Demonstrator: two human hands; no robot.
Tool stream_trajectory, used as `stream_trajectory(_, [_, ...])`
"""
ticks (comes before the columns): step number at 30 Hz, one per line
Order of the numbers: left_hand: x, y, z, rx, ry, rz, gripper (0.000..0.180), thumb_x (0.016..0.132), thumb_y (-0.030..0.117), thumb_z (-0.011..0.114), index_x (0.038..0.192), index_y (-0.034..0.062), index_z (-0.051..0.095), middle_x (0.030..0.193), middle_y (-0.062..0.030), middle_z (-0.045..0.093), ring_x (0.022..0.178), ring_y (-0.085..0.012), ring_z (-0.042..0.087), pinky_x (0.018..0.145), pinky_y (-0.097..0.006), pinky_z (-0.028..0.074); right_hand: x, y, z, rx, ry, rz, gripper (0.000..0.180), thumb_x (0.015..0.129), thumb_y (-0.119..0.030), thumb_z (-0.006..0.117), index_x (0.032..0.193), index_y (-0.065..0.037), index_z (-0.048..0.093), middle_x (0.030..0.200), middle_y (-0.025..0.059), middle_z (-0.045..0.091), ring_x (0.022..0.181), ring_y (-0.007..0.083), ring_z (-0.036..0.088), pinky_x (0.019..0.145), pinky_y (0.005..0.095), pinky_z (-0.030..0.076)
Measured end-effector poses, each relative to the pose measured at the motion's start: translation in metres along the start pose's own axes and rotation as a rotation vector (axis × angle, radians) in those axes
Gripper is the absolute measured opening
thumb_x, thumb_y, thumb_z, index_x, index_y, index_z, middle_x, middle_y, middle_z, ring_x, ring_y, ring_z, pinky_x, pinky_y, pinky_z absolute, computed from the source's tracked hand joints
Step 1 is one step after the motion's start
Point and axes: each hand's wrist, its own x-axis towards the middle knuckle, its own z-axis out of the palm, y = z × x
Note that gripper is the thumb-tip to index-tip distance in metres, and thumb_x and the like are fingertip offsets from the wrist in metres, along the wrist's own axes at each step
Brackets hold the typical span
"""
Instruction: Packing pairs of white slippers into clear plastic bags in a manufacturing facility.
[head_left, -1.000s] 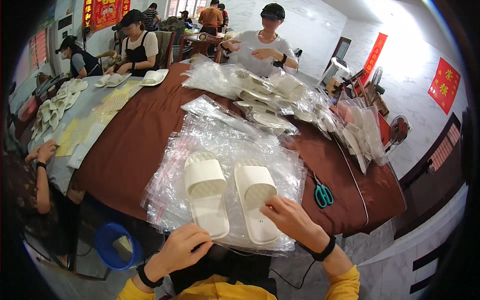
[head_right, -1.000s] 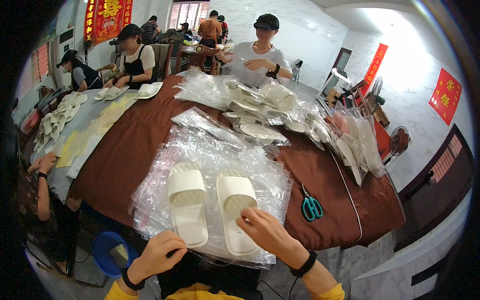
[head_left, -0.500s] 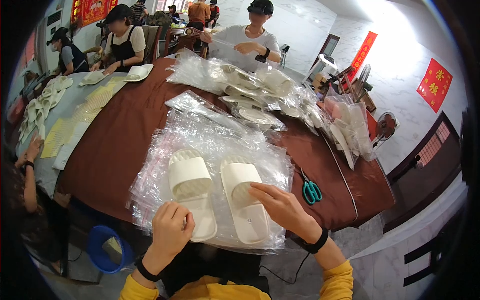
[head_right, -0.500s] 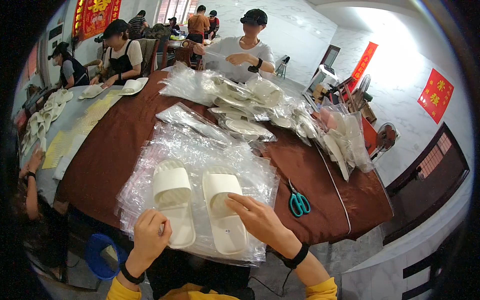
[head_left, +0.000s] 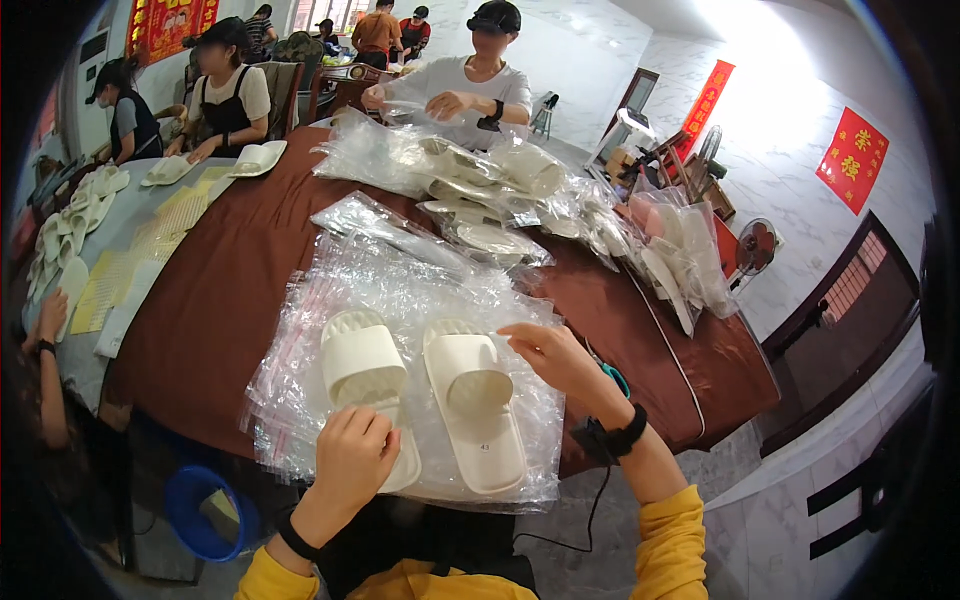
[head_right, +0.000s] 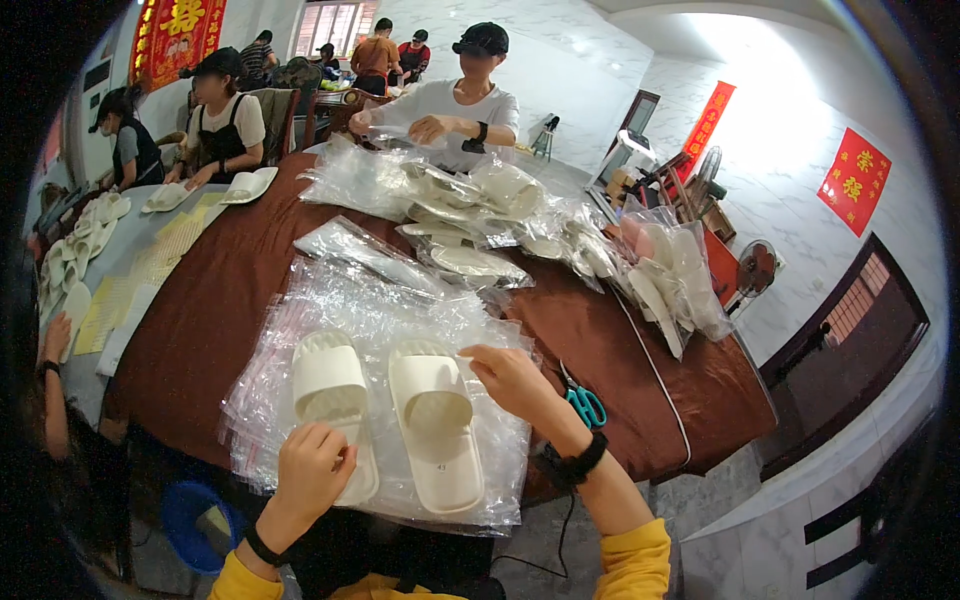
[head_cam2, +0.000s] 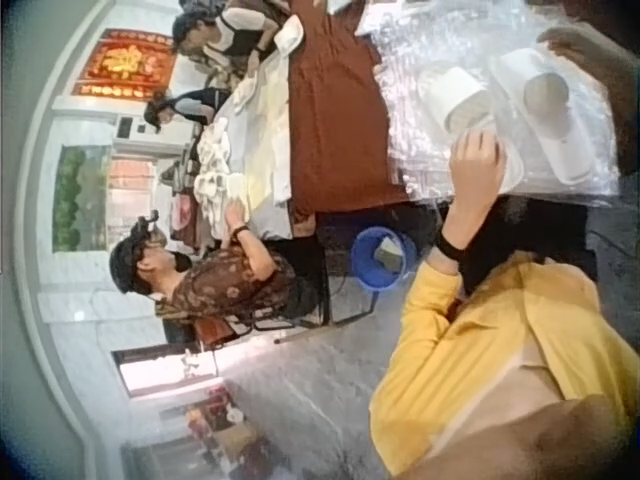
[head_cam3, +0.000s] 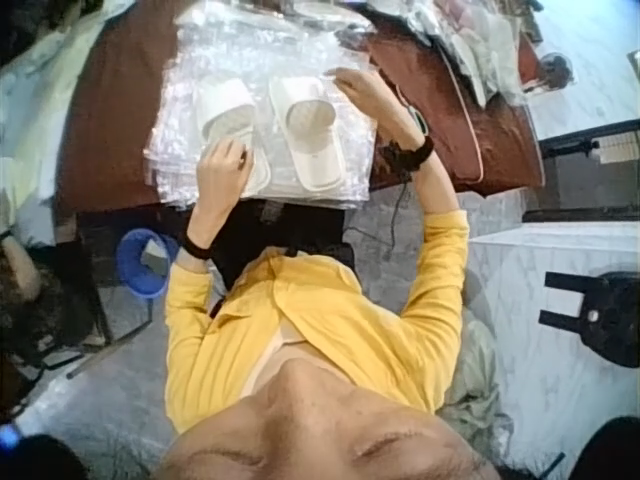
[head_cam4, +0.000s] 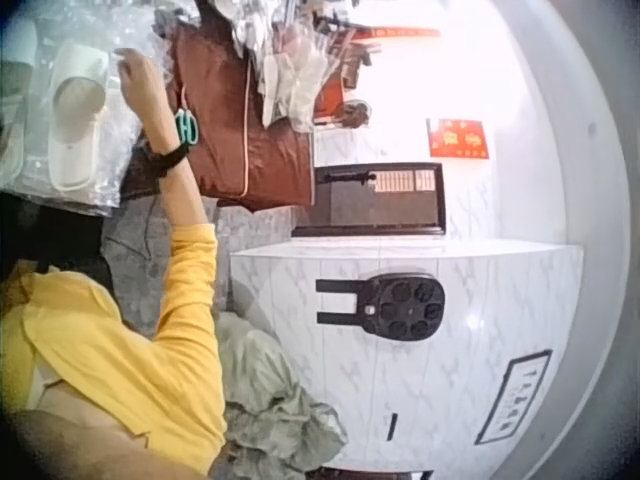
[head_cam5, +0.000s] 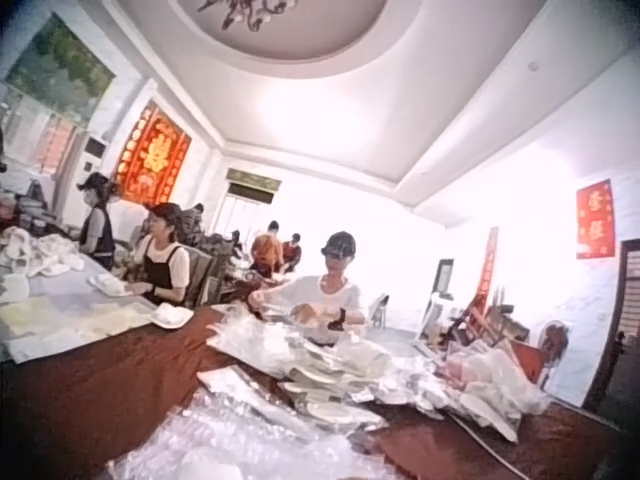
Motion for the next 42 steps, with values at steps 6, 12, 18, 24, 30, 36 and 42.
stream_trajectory(6, [0.012,-0.004,0.004,-0.009,0.0,0.016,0.018,0.075,0.008,0.072,0.072,0.0041,0.054,0.074,-0.01,0.053,0.073,-0.032,0.055,0.066,-0.043,0.045,0.037,0.031,0.03,-0.084,-0.015,0.026,0.029,0.094,-0.021,0.052,0.103,-0.002,0.071,0.099,0.0227,0.069,0.092,0.042,0.064,0.083,0.0458,0.051])
stream_trajectory(12, [0.011,-0.007,0.006,0.011,-0.022,0.004,0.013,0.077,0.009,0.07,0.081,0.0037,0.058,0.084,-0.0112,0.056,0.084,-0.0312,0.057,0.076,-0.042,0.048,0.041,0.029,0.039,-0.14,0.009,0.085,0.028,0.09,-0.02,0.056,0.1,0.001,0.071,0.099,0.0228,0.069,0.093,0.0406,0.065,0.085,0.0446,0.051])
stream_trajectory(18, [0.014,-0.007,0.01,-0.019,0.007,0.042,0.02,0.078,0.009,0.07,0.093,0.0004,0.06,0.102,-0.0143,0.06,0.096,-0.0331,0.058,0.085,-0.042,0.048,0.041,0.012,0.031,0.092,0.171,0.063,0.026,0.087,-0.017,0.061,0.102,0.003,0.071,0.092,0.0206,0.071,0.079,0.033,0.07,0.075,0.039,0.055])
stream_trajectory(24, [0.011,-0.011,0.011,-0.026,-0.021,0.016,0.017,0.077,0.007,0.07,0.089,0.0008,0.06,0.101,-0.0143,0.06,0.095,-0.0343,0.059,0.085,-0.044,0.048,0.037,0.017,0.012,0.078,0.078,0.197,0.025,0.091,-0.018,0.057,0.103,-0.003,0.072,0.084,0.0161,0.072,0.074,0.0253,0.072,0.071,0.0368,0.056])
stream_trajectory(30, [0.012,-0.013,0.013,-0.014,-0.032,0.02,0.016,0.078,0.009,0.07,0.088,0.0018,0.06,0.101,-0.0128,0.06,0.095,-0.033,0.058,0.085,-0.043,0.047,0.033,0.028,0.03,-0.007,-0.092,0.223,0.028,0.092,-0.022,0.053,0.105,-0.006,0.073,0.092,0.018,0.072,0.082,0.0295,0.07,0.077,0.0389,0.054])
stream_trajectory(36, [0.014,-0.01,0.013,-0.01,-0.049,-0.001,0.016,0.078,0.009,0.07,0.088,0.0016,0.059,0.103,-0.0139,0.059,0.096,-0.0336,0.057,0.086,-0.043,0.047,0.041,0.036,0.054,0.152,-0.006,0.246,0.032,0.092,-0.024,0.053,0.108,-0.003,0.07,0.102,0.0212,0.07,0.096,0.0361,0.067,0.086,0.0398,0.05])
stream_trajectory(42, [0.01,-0.014,0.02,-0.103,-0.086,-0.109,0.023,0.081,0.009,0.069,0.098,0.0019,0.056,0.109,-0.0171,0.057,0.096,-0.0393,0.058,0.082,-0.045,0.048,0.042,0.033,0.067,0.111,0.143,0.133,0.031,0.09,-0.02,0.056,0.108,0.001,0.07,0.103,0.0243,0.069,0.097,0.0369,0.067,0.088,0.0402,0.05])
